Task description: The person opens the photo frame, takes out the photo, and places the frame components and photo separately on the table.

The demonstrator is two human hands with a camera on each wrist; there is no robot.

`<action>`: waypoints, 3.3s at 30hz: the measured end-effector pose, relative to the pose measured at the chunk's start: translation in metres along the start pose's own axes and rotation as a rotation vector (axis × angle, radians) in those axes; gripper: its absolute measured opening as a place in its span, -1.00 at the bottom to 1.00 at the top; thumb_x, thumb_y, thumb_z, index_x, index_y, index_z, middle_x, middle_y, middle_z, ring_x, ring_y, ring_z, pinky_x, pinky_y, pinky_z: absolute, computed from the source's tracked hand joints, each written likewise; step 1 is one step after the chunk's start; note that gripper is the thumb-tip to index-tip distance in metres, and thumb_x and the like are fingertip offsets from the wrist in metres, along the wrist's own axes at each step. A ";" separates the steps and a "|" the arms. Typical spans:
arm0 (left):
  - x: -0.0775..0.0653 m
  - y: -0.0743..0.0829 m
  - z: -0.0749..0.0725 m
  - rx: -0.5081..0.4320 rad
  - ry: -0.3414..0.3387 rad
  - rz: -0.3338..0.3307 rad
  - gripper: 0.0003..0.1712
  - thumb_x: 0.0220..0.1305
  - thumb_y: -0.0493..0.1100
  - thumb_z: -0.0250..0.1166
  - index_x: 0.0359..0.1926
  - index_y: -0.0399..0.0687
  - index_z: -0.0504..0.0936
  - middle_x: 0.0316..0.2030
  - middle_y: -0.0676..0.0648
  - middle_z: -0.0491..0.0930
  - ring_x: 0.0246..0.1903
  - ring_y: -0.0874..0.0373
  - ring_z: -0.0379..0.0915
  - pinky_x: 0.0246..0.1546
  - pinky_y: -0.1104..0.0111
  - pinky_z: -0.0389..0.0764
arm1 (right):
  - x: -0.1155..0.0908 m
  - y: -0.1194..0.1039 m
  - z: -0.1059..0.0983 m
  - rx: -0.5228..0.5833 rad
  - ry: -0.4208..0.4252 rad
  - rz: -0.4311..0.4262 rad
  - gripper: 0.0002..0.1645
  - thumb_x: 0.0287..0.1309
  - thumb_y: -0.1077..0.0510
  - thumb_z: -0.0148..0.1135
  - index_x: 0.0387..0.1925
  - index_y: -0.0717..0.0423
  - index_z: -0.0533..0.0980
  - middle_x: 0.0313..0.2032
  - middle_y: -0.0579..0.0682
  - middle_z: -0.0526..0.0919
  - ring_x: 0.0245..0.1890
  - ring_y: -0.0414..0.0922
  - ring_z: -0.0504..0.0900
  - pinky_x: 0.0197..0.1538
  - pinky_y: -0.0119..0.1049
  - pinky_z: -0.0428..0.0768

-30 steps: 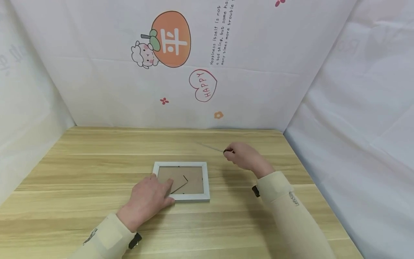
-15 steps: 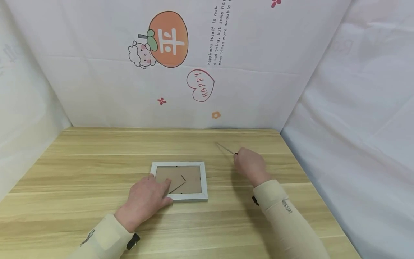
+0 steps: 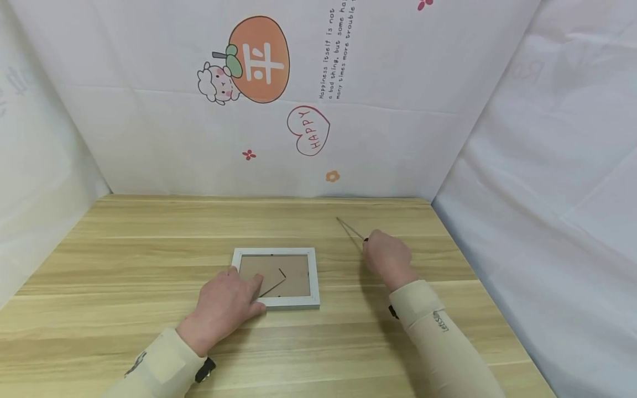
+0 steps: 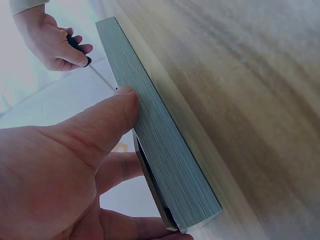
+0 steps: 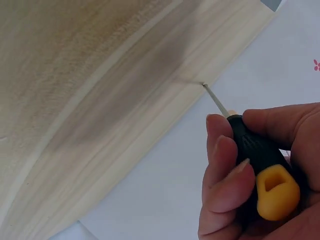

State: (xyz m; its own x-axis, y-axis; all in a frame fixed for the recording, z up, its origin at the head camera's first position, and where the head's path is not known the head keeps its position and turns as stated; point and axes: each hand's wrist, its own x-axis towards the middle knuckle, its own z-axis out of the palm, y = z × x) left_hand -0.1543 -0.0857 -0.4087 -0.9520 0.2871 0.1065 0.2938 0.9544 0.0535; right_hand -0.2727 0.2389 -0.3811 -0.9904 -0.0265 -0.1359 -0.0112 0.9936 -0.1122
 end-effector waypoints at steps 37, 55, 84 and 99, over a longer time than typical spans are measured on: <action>-0.001 0.001 0.000 0.023 0.025 0.003 -0.42 0.00 0.27 0.38 -0.10 -0.03 0.61 -0.69 -0.12 0.31 -0.52 0.01 0.32 -0.74 0.22 0.40 | -0.008 0.004 0.026 0.014 -0.173 -0.003 -0.75 0.23 0.11 -0.09 -0.49 0.13 0.40 -0.58 0.08 0.49 -0.64 -0.04 0.44 -0.58 -0.18 0.42; 0.001 -0.002 -0.004 0.057 -0.045 0.016 -0.29 0.03 0.35 0.34 0.07 0.00 0.58 -0.67 -0.12 0.34 -0.49 0.01 0.38 -0.78 0.21 0.41 | -0.025 -0.010 0.013 0.021 -0.016 -0.036 -0.71 0.19 -0.01 0.07 -0.48 0.12 0.38 -0.60 0.05 0.46 -0.66 -0.07 0.43 -0.65 -0.19 0.38; 0.032 -0.025 -0.002 -0.115 -0.017 0.043 -0.32 0.37 0.09 0.10 0.30 -0.33 0.39 0.22 -0.45 0.40 0.18 -0.32 0.35 0.16 -0.06 0.44 | -0.078 -0.086 0.028 0.078 0.012 -0.444 -0.60 0.14 -0.15 0.28 -0.20 0.09 0.57 -0.50 -0.18 0.58 -0.63 -0.29 0.41 -0.53 -0.32 0.46; 0.049 -0.032 0.003 -0.114 -0.181 0.024 -0.32 0.45 0.15 -0.05 0.41 -0.17 0.31 0.38 -0.34 0.25 0.34 -0.27 0.16 0.34 -0.03 0.22 | -0.084 -0.108 0.041 0.093 -0.028 -0.537 -0.69 0.14 -0.03 0.32 -0.14 0.02 0.55 -0.47 -0.18 0.62 -0.59 -0.32 0.41 -0.49 -0.35 0.47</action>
State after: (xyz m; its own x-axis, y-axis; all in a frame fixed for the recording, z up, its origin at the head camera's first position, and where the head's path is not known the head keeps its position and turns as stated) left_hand -0.2105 -0.1022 -0.4081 -0.9415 0.3296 -0.0704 0.3148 0.9346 0.1658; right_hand -0.1822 0.1290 -0.3981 -0.8445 -0.5320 -0.0614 -0.5012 0.8256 -0.2593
